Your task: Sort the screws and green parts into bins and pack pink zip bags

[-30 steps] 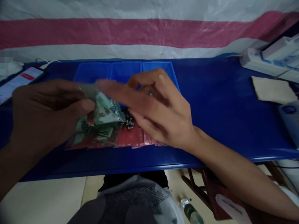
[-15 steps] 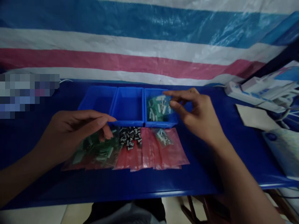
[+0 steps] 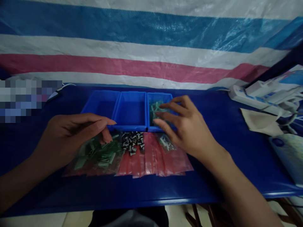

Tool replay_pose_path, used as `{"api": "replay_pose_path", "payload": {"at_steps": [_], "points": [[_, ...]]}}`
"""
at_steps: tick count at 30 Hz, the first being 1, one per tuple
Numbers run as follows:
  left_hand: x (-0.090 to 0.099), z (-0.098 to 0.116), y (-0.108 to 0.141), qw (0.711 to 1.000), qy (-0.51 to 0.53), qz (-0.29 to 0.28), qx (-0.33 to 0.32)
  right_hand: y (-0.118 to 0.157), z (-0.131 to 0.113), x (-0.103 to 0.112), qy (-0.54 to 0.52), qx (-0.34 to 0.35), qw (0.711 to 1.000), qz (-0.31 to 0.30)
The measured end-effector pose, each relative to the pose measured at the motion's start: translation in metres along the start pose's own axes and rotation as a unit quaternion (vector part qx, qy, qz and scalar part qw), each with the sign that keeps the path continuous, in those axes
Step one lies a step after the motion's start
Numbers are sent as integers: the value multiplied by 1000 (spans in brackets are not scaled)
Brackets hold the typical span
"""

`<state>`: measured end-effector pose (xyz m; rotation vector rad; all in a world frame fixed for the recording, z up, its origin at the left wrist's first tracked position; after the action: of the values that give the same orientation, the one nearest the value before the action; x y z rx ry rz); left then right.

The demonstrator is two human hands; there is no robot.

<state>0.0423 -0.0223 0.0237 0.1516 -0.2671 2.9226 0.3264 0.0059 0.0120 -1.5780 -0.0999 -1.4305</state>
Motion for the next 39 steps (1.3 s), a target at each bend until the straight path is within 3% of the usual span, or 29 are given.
{"api": "replay_pose_path", "payload": {"at_steps": [3,6,14,20,24,28,32,35,39], "points": [[1,0,0,1000,-14,6,5,-1,-8,-4,-4,58,996,-67],[2,0,1,1000,-28,10,3,1,-4,-4,-9,59,994,-88],[4,0,3,996,-76,24,-38,2,-7,1,82,64,993,-62],[6,7,3,963,-232,56,-124,-4,-19,17,105,60,993,15],[10,-3,-3,914,-348,17,-206,-2,-24,19,89,37,995,22],[16,-24,-7,889,-414,-64,-184,4,-24,-3,26,-2,998,-59],[16,-25,-6,872,-427,-96,-218,4,-25,-16,-58,6,993,-100],[16,-22,-6,868,-421,-102,-242,2,-26,-18,-87,-3,992,-96],[19,-25,-9,886,-386,-99,-237,0,-23,-25,-126,-31,986,-100]]}}
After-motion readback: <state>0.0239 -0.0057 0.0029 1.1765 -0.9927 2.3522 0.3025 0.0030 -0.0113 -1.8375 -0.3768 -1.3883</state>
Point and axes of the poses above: each hand's wrist, its own y-axis away from the middle knuckle, its own x-axis out of the back of the hand, z = x × y, the point moved 3 cm from there along -y, towards the middle knuckle, and after that the axes turned 9 degrees about y, right-handed, at the moved point
